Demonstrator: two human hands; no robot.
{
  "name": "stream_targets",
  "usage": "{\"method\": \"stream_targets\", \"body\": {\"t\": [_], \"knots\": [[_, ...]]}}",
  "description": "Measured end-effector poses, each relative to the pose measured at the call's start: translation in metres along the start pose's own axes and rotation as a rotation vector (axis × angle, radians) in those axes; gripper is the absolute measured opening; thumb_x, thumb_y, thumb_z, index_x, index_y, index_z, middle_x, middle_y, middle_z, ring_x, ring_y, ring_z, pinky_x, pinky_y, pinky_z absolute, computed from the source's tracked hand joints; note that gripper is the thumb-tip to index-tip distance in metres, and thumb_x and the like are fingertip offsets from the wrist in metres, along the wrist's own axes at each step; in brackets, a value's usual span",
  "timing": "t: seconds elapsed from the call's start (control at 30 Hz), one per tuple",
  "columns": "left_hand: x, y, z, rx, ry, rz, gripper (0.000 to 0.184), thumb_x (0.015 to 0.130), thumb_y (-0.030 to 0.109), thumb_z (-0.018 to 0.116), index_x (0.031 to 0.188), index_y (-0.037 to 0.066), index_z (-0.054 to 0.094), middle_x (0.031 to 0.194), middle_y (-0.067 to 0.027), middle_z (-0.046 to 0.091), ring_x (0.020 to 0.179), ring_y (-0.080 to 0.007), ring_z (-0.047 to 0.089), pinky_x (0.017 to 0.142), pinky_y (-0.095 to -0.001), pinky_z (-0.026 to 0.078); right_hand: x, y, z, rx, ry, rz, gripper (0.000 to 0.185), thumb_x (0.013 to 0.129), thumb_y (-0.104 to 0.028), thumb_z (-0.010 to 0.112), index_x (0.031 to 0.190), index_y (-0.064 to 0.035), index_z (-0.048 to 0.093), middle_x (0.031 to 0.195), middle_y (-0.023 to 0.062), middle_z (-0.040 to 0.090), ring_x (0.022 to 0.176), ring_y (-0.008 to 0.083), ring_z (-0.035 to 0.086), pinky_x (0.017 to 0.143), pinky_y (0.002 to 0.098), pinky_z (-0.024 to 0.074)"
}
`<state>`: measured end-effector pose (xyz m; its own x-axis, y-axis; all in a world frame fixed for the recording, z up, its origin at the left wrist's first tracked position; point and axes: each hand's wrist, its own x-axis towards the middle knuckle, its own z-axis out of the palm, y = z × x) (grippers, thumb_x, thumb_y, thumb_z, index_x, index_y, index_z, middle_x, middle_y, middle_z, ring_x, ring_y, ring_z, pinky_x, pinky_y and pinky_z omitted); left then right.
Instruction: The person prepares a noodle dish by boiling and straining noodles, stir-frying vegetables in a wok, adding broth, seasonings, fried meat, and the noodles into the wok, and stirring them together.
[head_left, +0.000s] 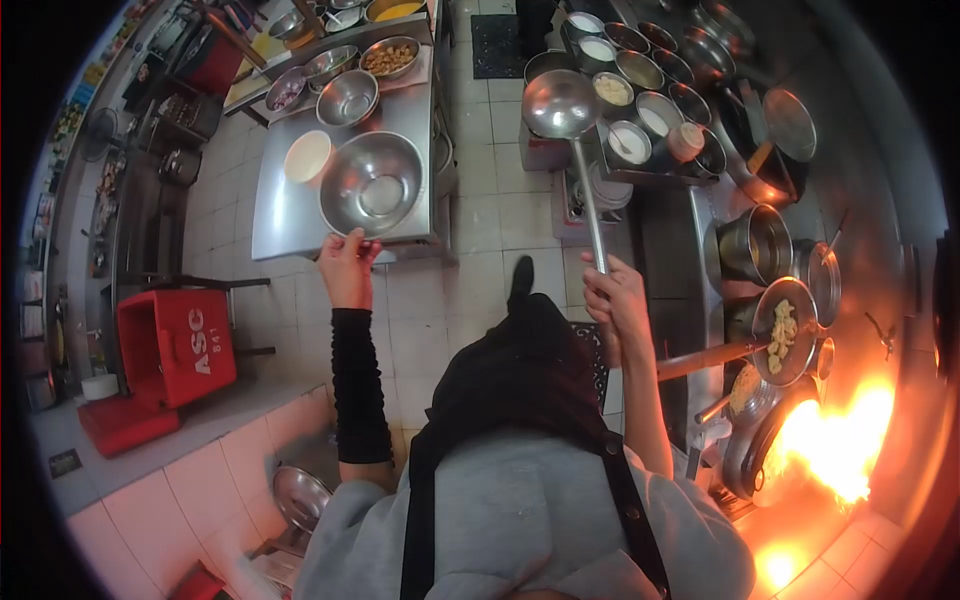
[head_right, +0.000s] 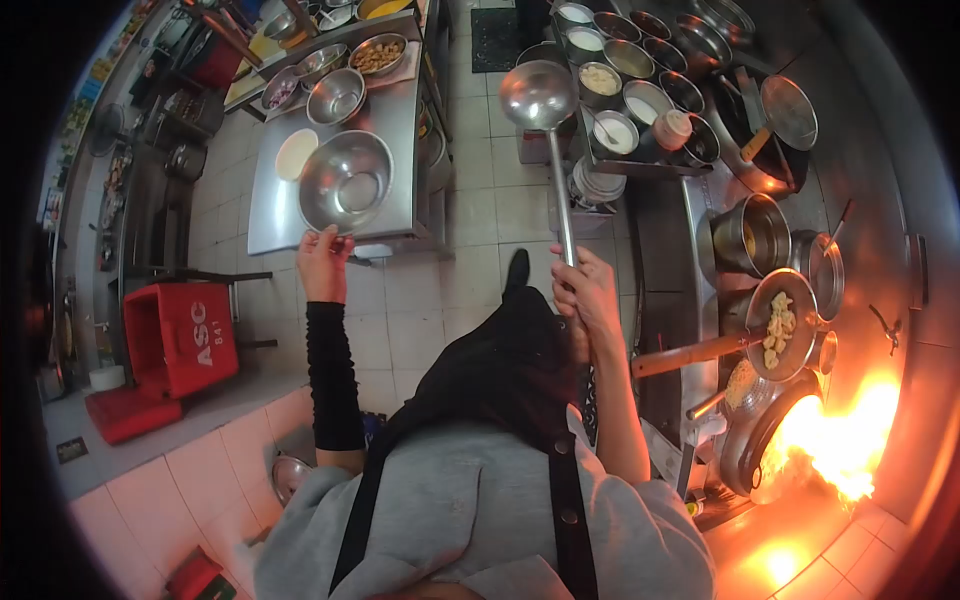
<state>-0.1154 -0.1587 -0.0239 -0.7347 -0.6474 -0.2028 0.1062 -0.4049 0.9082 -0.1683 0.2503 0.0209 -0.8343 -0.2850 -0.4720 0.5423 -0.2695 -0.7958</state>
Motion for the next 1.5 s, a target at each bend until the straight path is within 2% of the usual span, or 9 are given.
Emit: {"method": "stream_targets", "body": {"t": [0.17, 0.23, 0.33, 0.43, 0.67, 0.83, 0.97, 1.07, 1.5], "knots": [[0.136, 0.004, 0.046, 0.014, 0.02, 0.026, 0.024, 0.094, 0.001, 0.066, 0.087, 0.006, 0.044, 0.087, -0.0111, 0.065, 0.074, -0.0218, 0.067, 0.07, -0.0323, 0.06, 0.154, 0.022, 0.006, -0.526, 0.112, -0.119, 0.02, 0.089, -0.005, 0.063, 0.105, 0.0078, 0.062, 0.061, 0.0057, 0.052, 0.046, 0.0136, 0.054, 0.039, 0.0316, 0.0407], [0.214, -0.018, 0.053, 0.041, 0.067, 0.066, 0.016, 0.096, 0.002, 0.064, 0.092, 0.002, 0.048, 0.094, -0.0146, 0.065, 0.08, -0.0244, 0.068, 0.075, -0.0341, 0.062, 0.209, 0.0, 0.023, -0.813, 0.212, -0.142, 0.023, 0.084, -0.004, 0.062, 0.102, 0.0107, 0.062, 0.067, 0.0211, 0.063, 0.055, 0.032, 0.068, 0.047, 0.0435, 0.0507], [0.3, -0.045, 0.055, -0.086, 0.071, -0.03, 0.017, 0.099, 0.005, 0.06, 0.107, -0.008, 0.052, 0.108, -0.0197, 0.064, 0.096, -0.0304, 0.067, 0.09, -0.0368, 0.061, 0.32, 0.013, 0.014, -1.13, 0.352, -0.412, 0.026, 0.081, -0.002, 0.058, 0.102, 0.013, 0.061, 0.081, 0.0347, 0.067, 0.077, 0.0485, 0.07, 0.066, 0.0536, 0.0556], [0.304, -0.032, 0.075, -0.108, 0.027, -0.22, 0.038, 0.102, 0.011, 0.058, 0.128, -0.014, 0.049, 0.127, -0.0227, 0.057, 0.116, -0.0369, 0.062, 0.105, -0.0393, 0.055, 0.405, -0.013, 0.022, -1.08, 0.429, -0.221, 0.026, 0.081, -0.005, 0.06, 0.099, 0.0133, 0.058, 0.095, 0.0391, 0.065, 0.099, 0.0551, 0.063, 0.084, 0.0564, 0.0525], [0.228, -0.034, 0.052, 0.555, 0.061, -0.372, 0.038, 0.097, 0.011, 0.064, 0.132, -0.001, 0.055, 0.125, -0.0096, 0.06, 0.104, -0.0235, 0.068, 0.089, -0.0348, 0.056, 0.576, -0.043, -0.011, -1.092, 0.599, -0.132, 0.025, 0.079, -0.006, 0.064, 0.094, 0.0131, 0.064, 0.099, 0.0373, 0.067, 0.099, 0.0514, 0.066, 0.084, 0.0528, 0.055], [0.199, -0.002, 0.038, 1.136, 0.269, 0.037, 0.036, 0.097, 0.01, 0.062, 0.131, -0.001, 0.057, 0.126, -0.0122, 0.06, 0.108, -0.024, 0.064, 0.087, -0.0336, 0.054, 0.655, -0.043, -0.041, -0.917, 0.597, 0.004, 0.021, 0.078, -0.008, 0.065, 0.075, 0.0128, 0.066, 0.082, 0.0317, 0.07, 0.078, 0.0438, 0.073, 0.071, 0.0491, 0.059], [0.218, 0.026, 0.016, 1.464, 0.584, 0.262, 0.041, 0.096, 0.015, 0.065, 0.133, 0.0, 0.058, 0.127, -0.0178, 0.06, 0.113, -0.0258, 0.06, 0.094, -0.0361, 0.05, 0.674, -0.041, -0.052, -0.205, 0.462, 0.154, 0.022, 0.078, -0.003, 0.063, 0.058, 0.0019, 0.057, 0.059, 0.0168, 0.06, 0.047, 0.0237, 0.06, 0.046, 0.0373, 0.0494], [0.253, 0.013, -0.076, 1.66, 0.683, 0.272, 0.052, 0.094, 0.02, 0.068, 0.139, 0.0, 0.054, 0.131, -0.0204, 0.059, 0.114, -0.0277, 0.06, 0.099, -0.0366, 0.046, 0.67, -0.029, -0.057, 0.352, 0.389, 0.209, 0.01, 0.087, 0.0, 0.06, 0.08, 0.0045, 0.056, 0.063, 0.0085, 0.055, 0.044, 0.0154, 0.047, 0.042, 0.03, 0.0392], [0.301, -0.011, -0.115, 0.99, 0.652, -0.136, 0.047, 0.081, 0.0, 0.064, 0.127, -0.002, 0.058, 0.107, -0.0153, 0.065, 0.097, -0.0253, 0.067, 0.084, -0.0365, 0.055, 0.539, -0.041, -0.027, 0.779, 0.031, 0.122, 0.022, 0.098, -0.004, 0.057, 0.117, 0.0064, 0.05, 0.079, 0.0068, 0.054, 0.052, 0.0063, 0.042, 0.046, 0.021, 0.0334]]}}
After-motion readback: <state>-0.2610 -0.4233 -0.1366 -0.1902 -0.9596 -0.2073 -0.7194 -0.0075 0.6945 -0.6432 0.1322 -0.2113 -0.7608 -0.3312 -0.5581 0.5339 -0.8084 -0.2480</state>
